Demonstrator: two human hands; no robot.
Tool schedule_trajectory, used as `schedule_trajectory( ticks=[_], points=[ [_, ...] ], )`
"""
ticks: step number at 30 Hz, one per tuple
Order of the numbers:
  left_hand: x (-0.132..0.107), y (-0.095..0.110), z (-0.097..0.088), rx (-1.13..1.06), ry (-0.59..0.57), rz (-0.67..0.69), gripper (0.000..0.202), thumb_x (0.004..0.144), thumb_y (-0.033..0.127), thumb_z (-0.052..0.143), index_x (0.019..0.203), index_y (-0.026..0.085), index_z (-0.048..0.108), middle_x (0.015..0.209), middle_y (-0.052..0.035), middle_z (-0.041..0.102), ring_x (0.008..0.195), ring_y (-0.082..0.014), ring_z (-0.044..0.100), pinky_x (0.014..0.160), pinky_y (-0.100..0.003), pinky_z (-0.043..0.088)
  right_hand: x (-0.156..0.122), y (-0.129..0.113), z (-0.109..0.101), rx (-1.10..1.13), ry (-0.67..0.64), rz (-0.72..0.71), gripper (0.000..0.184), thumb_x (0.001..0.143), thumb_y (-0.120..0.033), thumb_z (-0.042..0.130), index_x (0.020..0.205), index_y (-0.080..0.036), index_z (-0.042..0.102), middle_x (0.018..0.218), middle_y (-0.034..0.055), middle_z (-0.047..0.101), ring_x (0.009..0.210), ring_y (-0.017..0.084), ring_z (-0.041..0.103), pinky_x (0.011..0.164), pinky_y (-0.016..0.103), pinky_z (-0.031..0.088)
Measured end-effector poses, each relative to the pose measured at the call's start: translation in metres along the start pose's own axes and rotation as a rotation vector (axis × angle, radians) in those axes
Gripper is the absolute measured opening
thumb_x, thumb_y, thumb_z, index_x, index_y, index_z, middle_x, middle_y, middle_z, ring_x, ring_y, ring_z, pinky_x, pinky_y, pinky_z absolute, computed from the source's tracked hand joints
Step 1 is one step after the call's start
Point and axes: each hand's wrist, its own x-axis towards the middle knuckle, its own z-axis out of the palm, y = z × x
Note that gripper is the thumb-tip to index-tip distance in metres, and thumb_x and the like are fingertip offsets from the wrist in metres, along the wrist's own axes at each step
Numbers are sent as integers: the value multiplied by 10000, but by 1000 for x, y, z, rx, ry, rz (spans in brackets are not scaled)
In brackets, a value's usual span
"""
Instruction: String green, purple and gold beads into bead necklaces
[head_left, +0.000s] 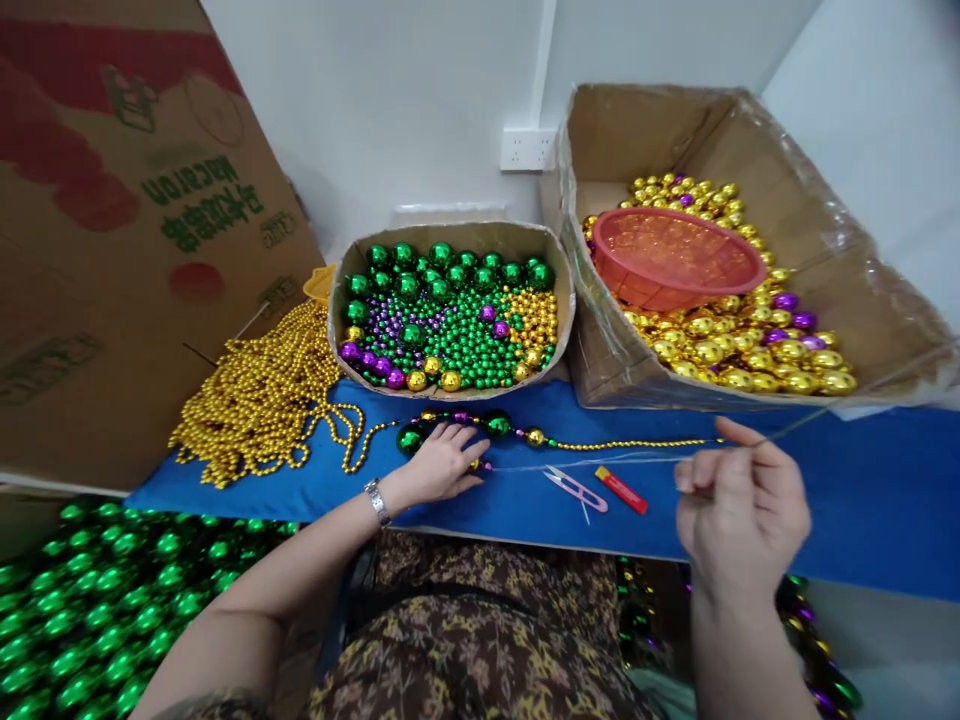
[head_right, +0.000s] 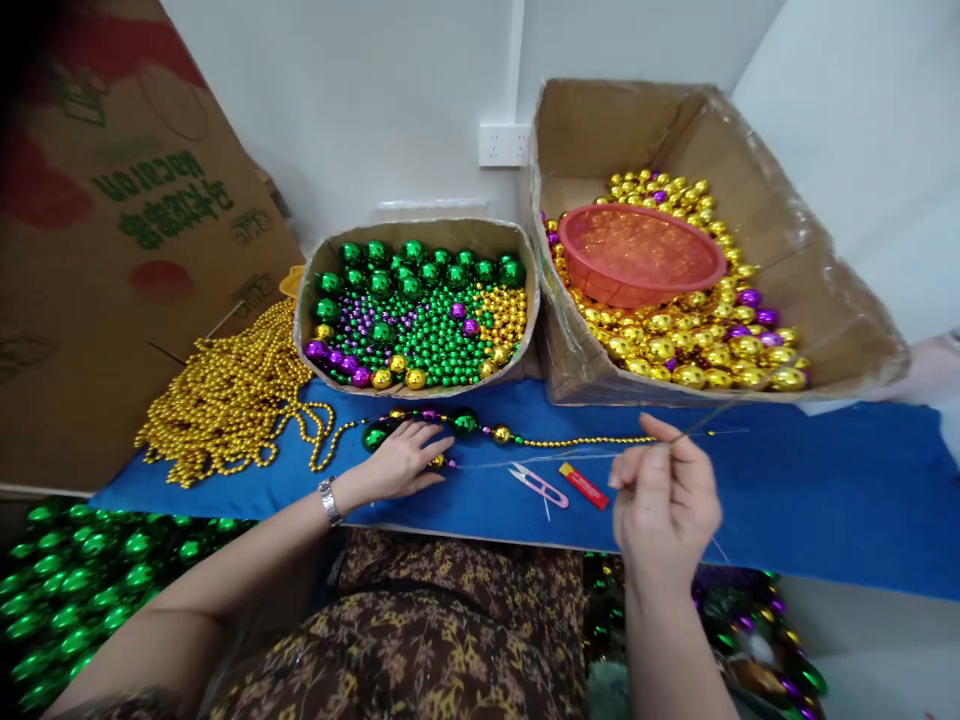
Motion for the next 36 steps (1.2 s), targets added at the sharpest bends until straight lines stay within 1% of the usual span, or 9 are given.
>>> schedule_trajectory(
  ticks=[3, 6, 10, 16, 19, 22, 26, 31, 36],
  points=[
    [11, -12, -31, -200, 187, -48, 265, 933, 372, 496, 1050, 183, 641, 947, -73, 678, 857, -178, 630, 761, -299, 502, -19, 6, 8, -124, -176, 90, 268, 933, -362, 549, 1137, -200, 613, 610, -51, 489, 550, 86, 488, 543, 232, 420],
    [32, -47, -62, -177, 384, -297, 247, 954, 332, 457, 967, 170, 643, 906, -70, 680, 824, -165, 625, 752, -293, 491, -33, 13, 15, -235, -321, 125, 258, 956, -365, 495, 1108, -200, 623, 615, -42, 512, 551, 91, 504, 542, 233, 435],
    [66, -110, -77, 65, 195, -636, 396, 912, 335, 529, 1231, 101, 545, 1196, -200, 579, 1109, -311, 533, 896, -454, 445, -43, 19, 28, -327, -478, 130, 273, 970, -359, 448, 1092, -197, 631, 618, -36, 533, 553, 97, 530, 557, 231, 454],
    [91, -159, -60, 3, -5, -661, 494, 720, 247, 759, 1158, 84, 597, 1043, -174, 606, 1000, -312, 574, 866, -472, 471, -50, 25, 41, -452, -636, 66, 288, 971, -347, 430, 1094, -196, 641, 628, -16, 580, 566, 116, 580, 553, 228, 469],
    [87, -152, -58, -201, 151, -650, 490, 734, 293, 738, 1163, 108, 591, 989, -116, 603, 965, -258, 583, 886, -430, 495, -51, 27, 42, -506, -684, 12, 286, 971, -337, 431, 1103, -207, 648, 664, 7, 630, 587, 140, 612, 581, 250, 503],
    [72, -125, -64, -815, 400, -568, 448, 831, 431, 615, 1192, 169, 570, 976, -83, 609, 898, -208, 613, 802, -405, 561, -54, 29, 44, -535, -708, -45, 272, 974, -312, 433, 1110, -207, 643, 773, 40, 693, 640, 159, 649, 645, 280, 541],
    [48, -76, -71, -1400, 450, -424, 426, 914, 503, 455, 1217, 221, 554, 1087, -112, 622, 921, -209, 655, 763, -406, 598, -59, 31, 49, -538, -749, -114, 253, 972, -266, 439, 1118, -195, 632, 947, 75, 735, 744, 169, 697, 745, 300, 568],
    [34, -42, -64, -1440, 390, -359, 466, 948, 485, 390, 1305, 207, 503, 1161, -139, 622, 967, -229, 665, 833, -420, 584, -64, 34, 52, -519, -770, -221, 246, 958, -206, 451, 1116, -199, 638, 1027, 74, 736, 852, 177, 717, 783, 295, 579],
    [31, -32, -52, -1030, 553, -392, 648, 748, 415, 737, 1303, 219, 466, 1213, -110, 589, 1022, -223, 625, 830, -368, 567, -64, 34, 48, -570, -773, -278, 238, 956, -180, 455, 1104, -187, 641, 1007, 68, 742, 871, 175, 719, 802, 294, 577]
  ],
)
